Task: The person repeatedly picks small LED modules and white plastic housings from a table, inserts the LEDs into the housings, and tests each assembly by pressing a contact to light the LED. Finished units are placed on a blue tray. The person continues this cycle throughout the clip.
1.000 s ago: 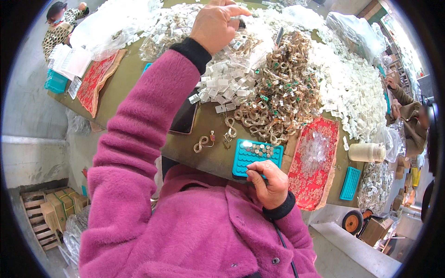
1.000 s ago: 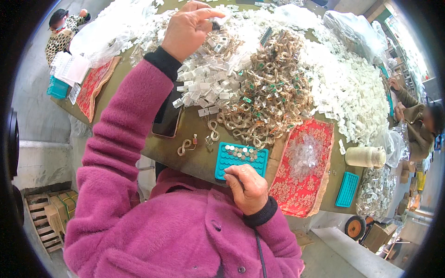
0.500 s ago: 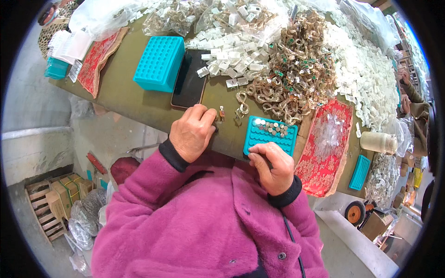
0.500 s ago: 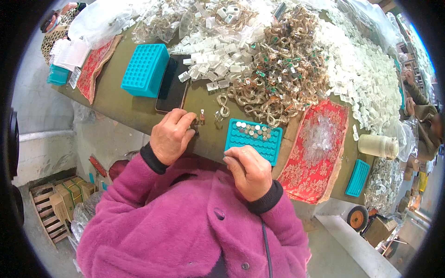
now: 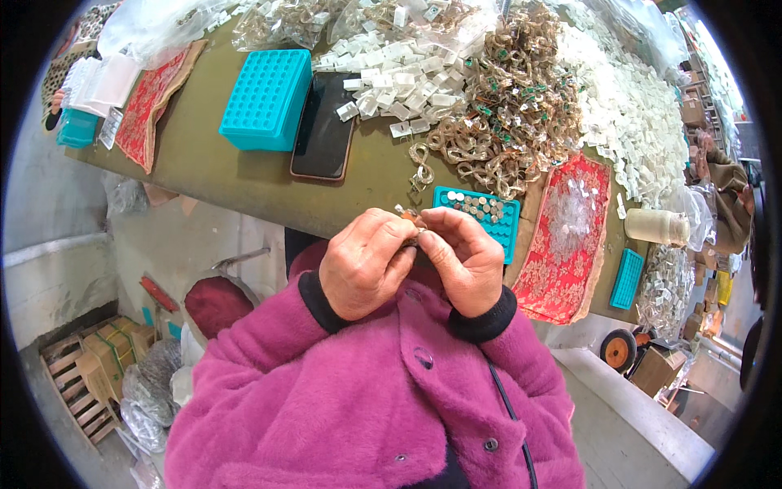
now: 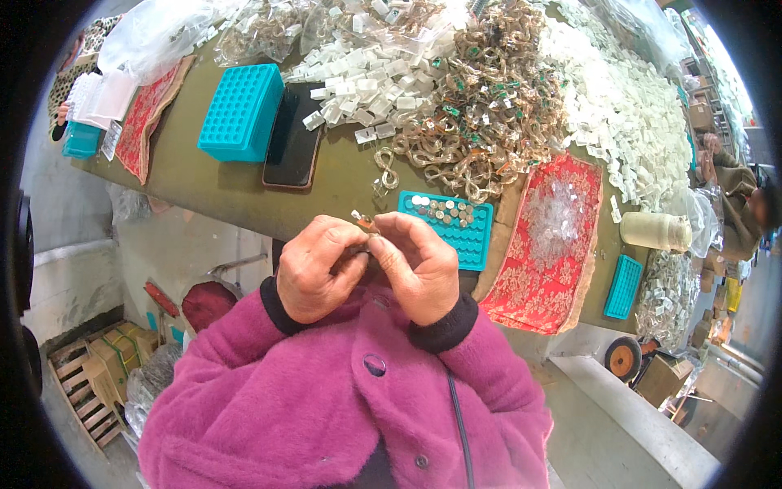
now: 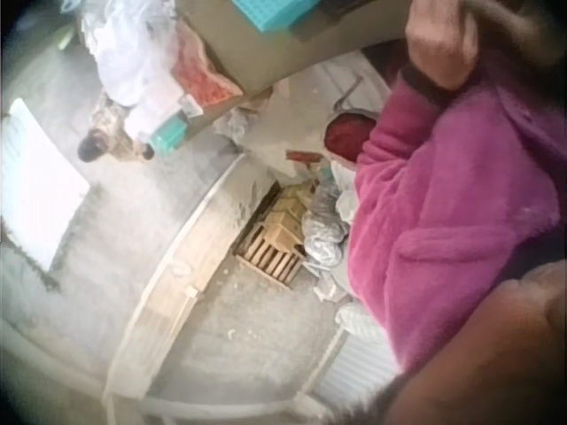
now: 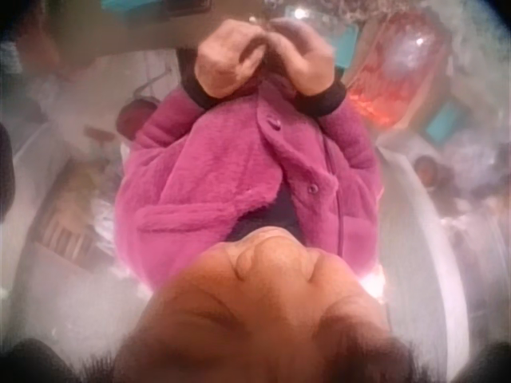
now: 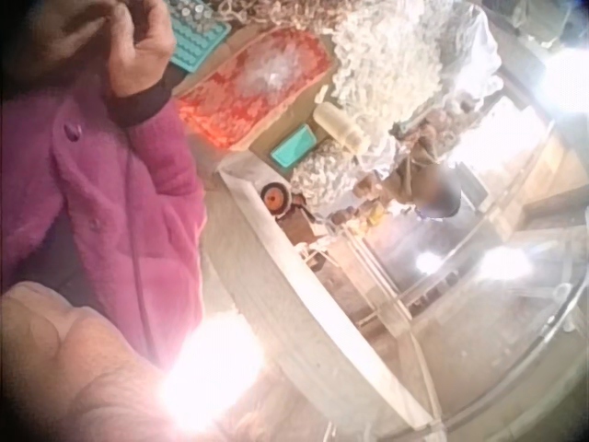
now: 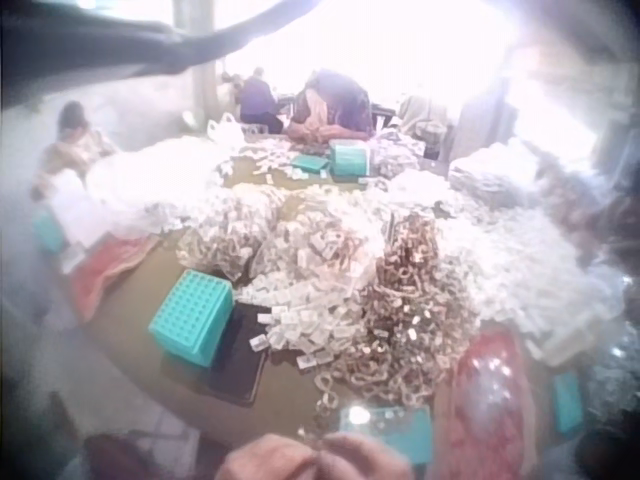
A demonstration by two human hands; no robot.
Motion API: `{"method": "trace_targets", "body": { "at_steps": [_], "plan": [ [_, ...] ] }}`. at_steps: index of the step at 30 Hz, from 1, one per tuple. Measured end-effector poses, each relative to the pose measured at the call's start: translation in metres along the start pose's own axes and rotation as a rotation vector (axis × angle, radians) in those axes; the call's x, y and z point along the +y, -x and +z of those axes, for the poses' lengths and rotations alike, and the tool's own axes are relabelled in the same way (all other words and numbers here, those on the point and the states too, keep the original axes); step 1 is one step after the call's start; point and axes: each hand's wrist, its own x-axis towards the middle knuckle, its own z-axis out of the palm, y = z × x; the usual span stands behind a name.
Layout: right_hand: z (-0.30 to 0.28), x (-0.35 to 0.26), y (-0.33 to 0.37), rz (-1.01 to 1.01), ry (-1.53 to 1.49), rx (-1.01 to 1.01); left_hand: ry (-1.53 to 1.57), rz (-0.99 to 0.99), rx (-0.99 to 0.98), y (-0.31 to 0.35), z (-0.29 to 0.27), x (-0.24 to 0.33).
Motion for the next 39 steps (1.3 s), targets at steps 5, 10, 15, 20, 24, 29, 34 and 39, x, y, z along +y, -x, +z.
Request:
{"method": "trace_targets", "body": {
  "at_steps": [5, 10, 15, 20, 24, 29, 34, 39],
  "plan": [
    [-0.004, -0.004, 0.005, 0.058, -0.087, -0.032, 0.459, -0.334, -0.040, 0.015, -0.006, 0.000],
    [-0.006, -0.007, 0.009, 0.169, -0.199, -0.059, 0.572, -0.429, 0.112, 0.018, 0.001, -0.017],
    [-0.005, -0.005, 0.010, 0.033, -0.025, -0.076, 0.935, -0.615, -0.036, 0.019, 0.001, -0.020],
    [-0.012, -0.005, 0.006, -0.550, 0.648, -0.041, 1.221, -0.746, -0.040, 0.018, -0.001, -0.018],
    [-0.013, -0.008, 0.007, -0.590, 0.666, -0.009, 1.095, -0.705, -0.001, 0.019, 0.002, -0.012],
    [-0.014, -0.011, 0.011, -0.506, 0.621, 0.029, 0.550, -0.311, -0.029, 0.019, 0.004, -0.009],
    [-0.018, -0.011, 0.013, -0.459, 0.613, 0.018, 0.332, -0.120, -0.043, 0.015, 0.008, -0.010],
    [-0.021, -0.011, 0.013, -0.404, 0.624, 0.005, 0.340, -0.195, 0.002, 0.012, 0.011, -0.004]
  ]
}}
